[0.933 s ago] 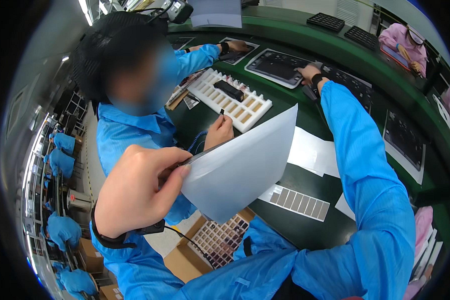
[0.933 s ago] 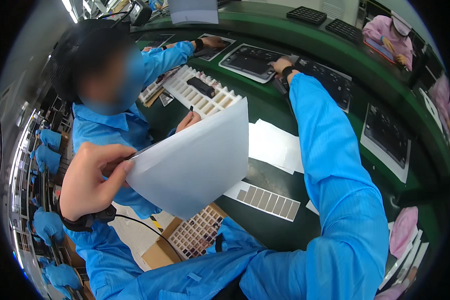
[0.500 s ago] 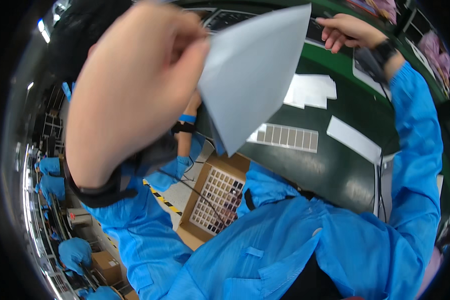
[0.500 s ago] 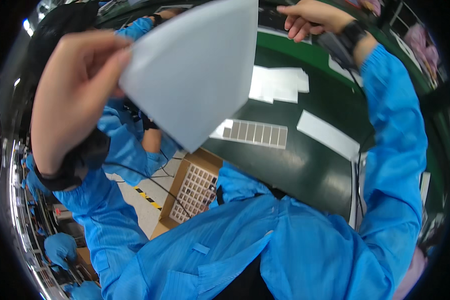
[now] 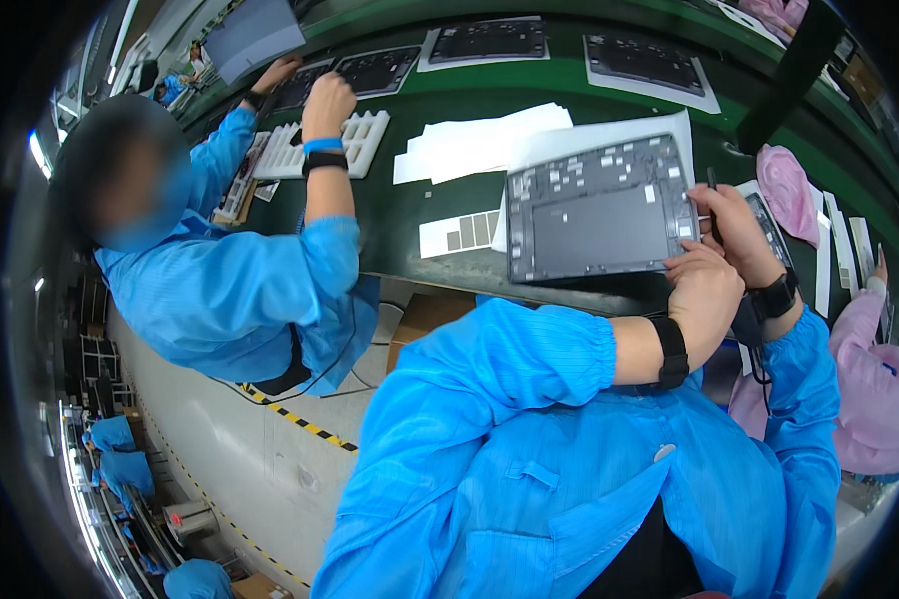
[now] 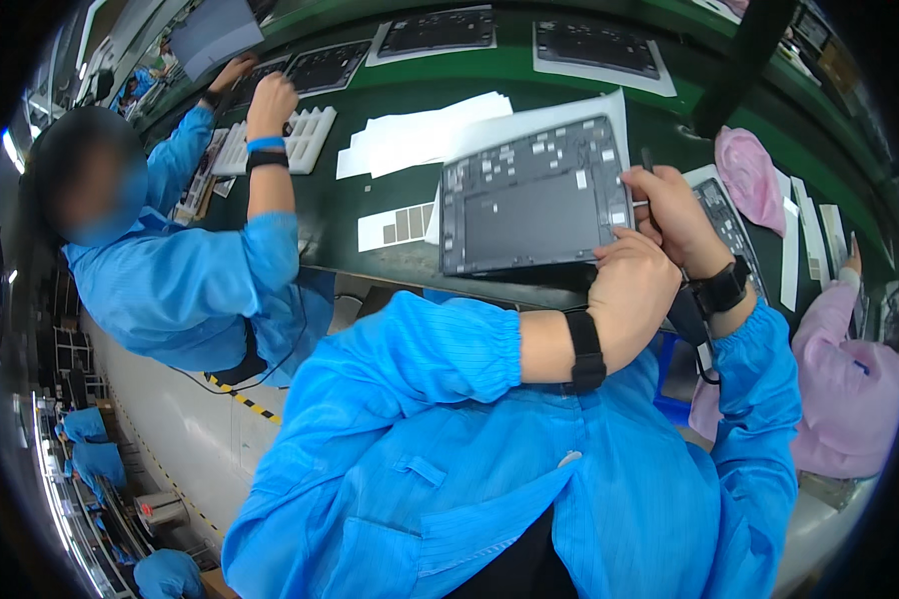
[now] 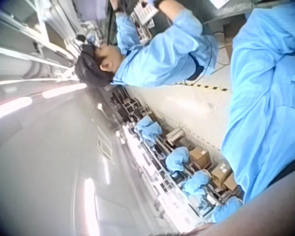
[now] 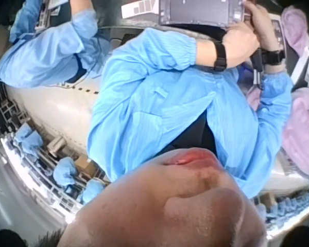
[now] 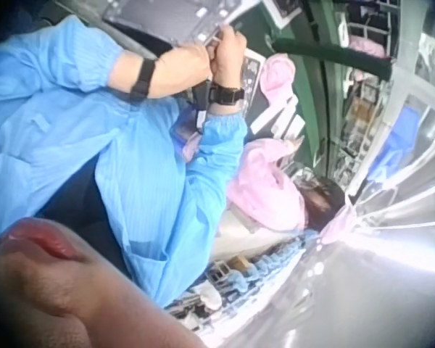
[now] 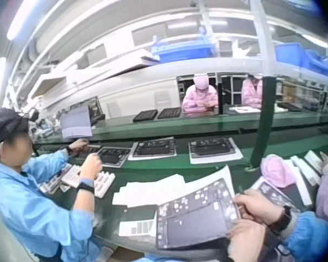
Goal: Assembling and inspecting electronic chassis components on a factory line.
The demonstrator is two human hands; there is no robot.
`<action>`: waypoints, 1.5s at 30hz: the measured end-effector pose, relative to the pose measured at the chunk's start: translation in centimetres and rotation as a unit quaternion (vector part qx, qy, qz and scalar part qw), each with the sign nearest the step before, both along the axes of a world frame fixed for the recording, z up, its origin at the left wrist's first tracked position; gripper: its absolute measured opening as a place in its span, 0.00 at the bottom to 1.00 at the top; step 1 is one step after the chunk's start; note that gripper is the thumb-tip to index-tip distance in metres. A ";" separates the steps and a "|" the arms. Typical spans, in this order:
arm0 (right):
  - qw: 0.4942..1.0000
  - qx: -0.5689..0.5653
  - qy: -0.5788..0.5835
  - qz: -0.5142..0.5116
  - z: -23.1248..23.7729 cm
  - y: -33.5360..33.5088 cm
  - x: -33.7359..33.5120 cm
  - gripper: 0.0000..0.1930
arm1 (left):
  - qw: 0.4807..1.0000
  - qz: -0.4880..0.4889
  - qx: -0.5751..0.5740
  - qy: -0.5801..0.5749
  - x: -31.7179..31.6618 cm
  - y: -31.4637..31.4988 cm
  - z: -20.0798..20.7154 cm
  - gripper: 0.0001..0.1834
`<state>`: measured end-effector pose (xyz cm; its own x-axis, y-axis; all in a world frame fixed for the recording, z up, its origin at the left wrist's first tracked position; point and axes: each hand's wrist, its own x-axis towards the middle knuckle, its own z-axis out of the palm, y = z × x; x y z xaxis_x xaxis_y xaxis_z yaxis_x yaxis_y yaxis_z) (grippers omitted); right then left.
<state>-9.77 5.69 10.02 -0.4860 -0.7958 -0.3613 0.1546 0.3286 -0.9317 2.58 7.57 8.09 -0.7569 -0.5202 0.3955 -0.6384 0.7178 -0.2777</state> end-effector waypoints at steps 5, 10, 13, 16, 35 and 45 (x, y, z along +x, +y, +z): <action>0.969 0.090 0.220 0.067 -4.8 0.7 -1.9 0.18 | 0.997 -0.027 0.057 -0.043 -2.3 0.8 -5.9 0.15; 0.909 0.162 0.326 0.202 -7.5 0.4 -2.8 0.17 | 0.868 -0.268 0.417 0.019 2.2 -6.5 -4.3 0.10; 0.846 0.124 0.494 0.158 -7.4 1.1 -2.8 0.14 | 0.854 -0.132 0.500 0.058 3.3 -18.9 3.4 0.13; 0.860 0.155 0.462 0.155 -6.4 1.1 -2.0 0.13 | 0.845 -0.015 0.456 0.280 2.9 -37.5 2.1 0.14; 0.781 0.261 0.547 0.149 -6.2 1.5 0.3 0.08 | 0.796 0.510 0.318 0.079 -0.3 -70.2 -14.7 0.25; 0.818 0.242 0.507 0.126 -6.8 1.7 -0.3 0.10 | 0.908 0.294 0.268 -0.135 2.6 -71.8 -14.5 0.19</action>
